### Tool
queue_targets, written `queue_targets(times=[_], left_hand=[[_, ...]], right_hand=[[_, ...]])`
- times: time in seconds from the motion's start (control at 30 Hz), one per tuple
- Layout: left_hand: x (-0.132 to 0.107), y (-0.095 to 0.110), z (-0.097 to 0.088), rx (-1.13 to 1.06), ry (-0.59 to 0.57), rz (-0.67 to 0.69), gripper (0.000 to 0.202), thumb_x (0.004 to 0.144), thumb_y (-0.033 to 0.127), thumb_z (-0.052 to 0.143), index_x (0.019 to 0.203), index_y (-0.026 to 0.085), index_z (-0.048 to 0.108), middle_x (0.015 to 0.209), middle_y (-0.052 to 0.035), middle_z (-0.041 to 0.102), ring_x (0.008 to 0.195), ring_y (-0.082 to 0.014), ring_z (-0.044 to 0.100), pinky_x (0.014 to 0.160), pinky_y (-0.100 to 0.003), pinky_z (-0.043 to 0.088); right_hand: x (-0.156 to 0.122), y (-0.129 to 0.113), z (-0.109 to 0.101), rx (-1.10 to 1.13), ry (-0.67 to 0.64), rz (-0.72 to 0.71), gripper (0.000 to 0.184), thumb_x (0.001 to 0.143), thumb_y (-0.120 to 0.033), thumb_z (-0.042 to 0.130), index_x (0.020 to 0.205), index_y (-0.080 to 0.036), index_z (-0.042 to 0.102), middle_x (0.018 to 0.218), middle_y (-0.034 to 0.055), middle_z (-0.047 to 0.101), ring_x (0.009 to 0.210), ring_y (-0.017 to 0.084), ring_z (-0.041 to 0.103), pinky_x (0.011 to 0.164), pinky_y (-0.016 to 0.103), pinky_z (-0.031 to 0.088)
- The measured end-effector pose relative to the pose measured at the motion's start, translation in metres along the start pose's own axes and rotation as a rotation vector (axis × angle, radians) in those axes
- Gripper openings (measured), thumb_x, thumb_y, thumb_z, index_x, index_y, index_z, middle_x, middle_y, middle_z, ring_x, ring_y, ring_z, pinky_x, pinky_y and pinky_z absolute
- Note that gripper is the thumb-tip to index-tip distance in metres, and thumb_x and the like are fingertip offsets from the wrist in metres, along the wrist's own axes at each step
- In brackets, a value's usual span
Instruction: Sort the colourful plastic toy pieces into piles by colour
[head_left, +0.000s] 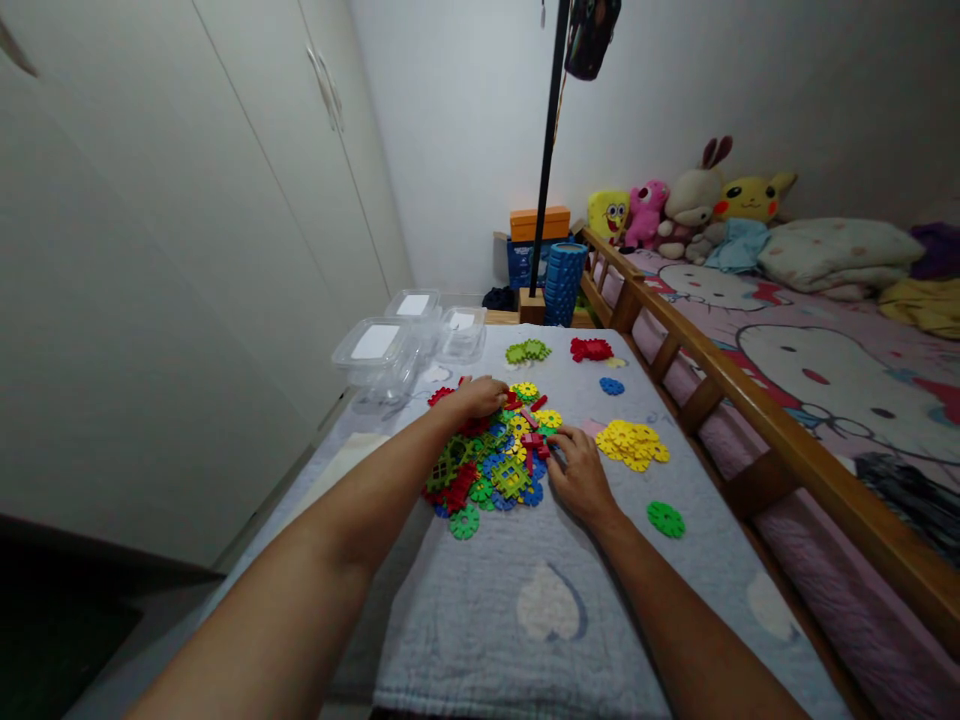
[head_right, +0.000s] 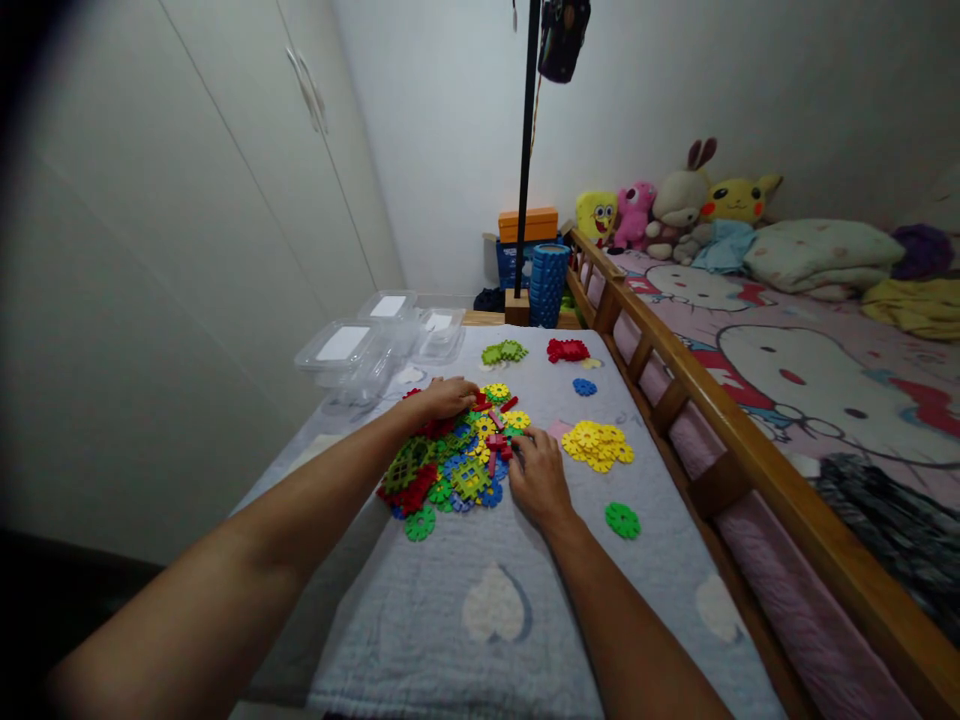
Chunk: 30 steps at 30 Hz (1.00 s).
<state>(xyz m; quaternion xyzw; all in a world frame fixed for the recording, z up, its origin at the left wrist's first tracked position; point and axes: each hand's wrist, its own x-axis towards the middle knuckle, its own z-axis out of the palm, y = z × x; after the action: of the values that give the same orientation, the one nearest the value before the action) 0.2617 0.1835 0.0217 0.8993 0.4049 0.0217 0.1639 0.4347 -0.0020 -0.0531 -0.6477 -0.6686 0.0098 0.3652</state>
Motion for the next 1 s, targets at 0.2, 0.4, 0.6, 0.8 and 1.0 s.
queue_targets(times=[0.2, 0.4, 0.6, 0.8, 1.0], left_hand=[[-0.024, 0.003, 0.001, 0.032, -0.02, 0.052, 0.025, 0.091, 0.034, 0.05, 0.101, 0.026, 0.072, 0.126, -0.0094, 0.071, 0.137, -0.0323, 0.046, 0.117, -0.061, 0.022], [-0.058, 0.005, -0.001, 0.052, 0.072, 0.162, 0.026, 0.093, 0.038, 0.052, 0.08, 0.023, 0.069, 0.101, -0.0092, 0.072, 0.117, -0.0307, 0.058, 0.111, -0.052, 0.03], [-0.087, 0.009, -0.001, 0.015, 0.15, 0.213, 0.028, 0.096, 0.04, 0.048, 0.095, 0.023, 0.071, 0.102, -0.0096, 0.071, 0.109, -0.0277, 0.061, 0.105, -0.046, 0.039], [-0.13, -0.003, 0.013, -0.166, 0.355, 0.105, 0.052, 0.091, 0.049, 0.055, 0.139, 0.028, 0.055, 0.147, -0.0098, 0.053, 0.143, -0.0313, 0.039, 0.121, -0.051, 0.027], [-0.164, -0.019, 0.051, -0.191, 0.385, -0.258, 0.1, 0.063, 0.068, 0.078, 0.149, 0.028, 0.044, 0.162, -0.0193, 0.032, 0.151, -0.0517, 0.017, 0.116, -0.068, 0.023]], right_hand=[[0.0, -0.001, 0.0, 0.003, -0.004, -0.005, 0.026, 0.087, -0.019, 0.056, 0.109, -0.019, 0.07, 0.118, 0.0145, 0.062, 0.113, 0.029, 0.054, 0.099, 0.047, 0.046], [0.0, -0.001, 0.001, -0.014, -0.002, -0.003, 0.024, 0.088, -0.02, 0.057, 0.109, -0.02, 0.07, 0.118, 0.0138, 0.061, 0.113, 0.029, 0.054, 0.098, 0.046, 0.046], [-0.001, 0.0, 0.001, -0.016, 0.003, -0.012, 0.026, 0.088, -0.018, 0.056, 0.11, -0.019, 0.07, 0.119, 0.014, 0.061, 0.114, 0.029, 0.054, 0.1, 0.047, 0.046], [-0.001, 0.002, 0.002, -0.015, 0.02, -0.003, 0.028, 0.088, -0.021, 0.055, 0.113, -0.02, 0.068, 0.121, 0.014, 0.061, 0.116, 0.029, 0.054, 0.102, 0.047, 0.045], [-0.004, 0.007, 0.01, -0.119, 0.019, 0.018, 0.043, 0.09, -0.022, 0.05, 0.131, -0.015, 0.058, 0.135, 0.0179, 0.058, 0.128, 0.031, 0.049, 0.111, 0.051, 0.038]])
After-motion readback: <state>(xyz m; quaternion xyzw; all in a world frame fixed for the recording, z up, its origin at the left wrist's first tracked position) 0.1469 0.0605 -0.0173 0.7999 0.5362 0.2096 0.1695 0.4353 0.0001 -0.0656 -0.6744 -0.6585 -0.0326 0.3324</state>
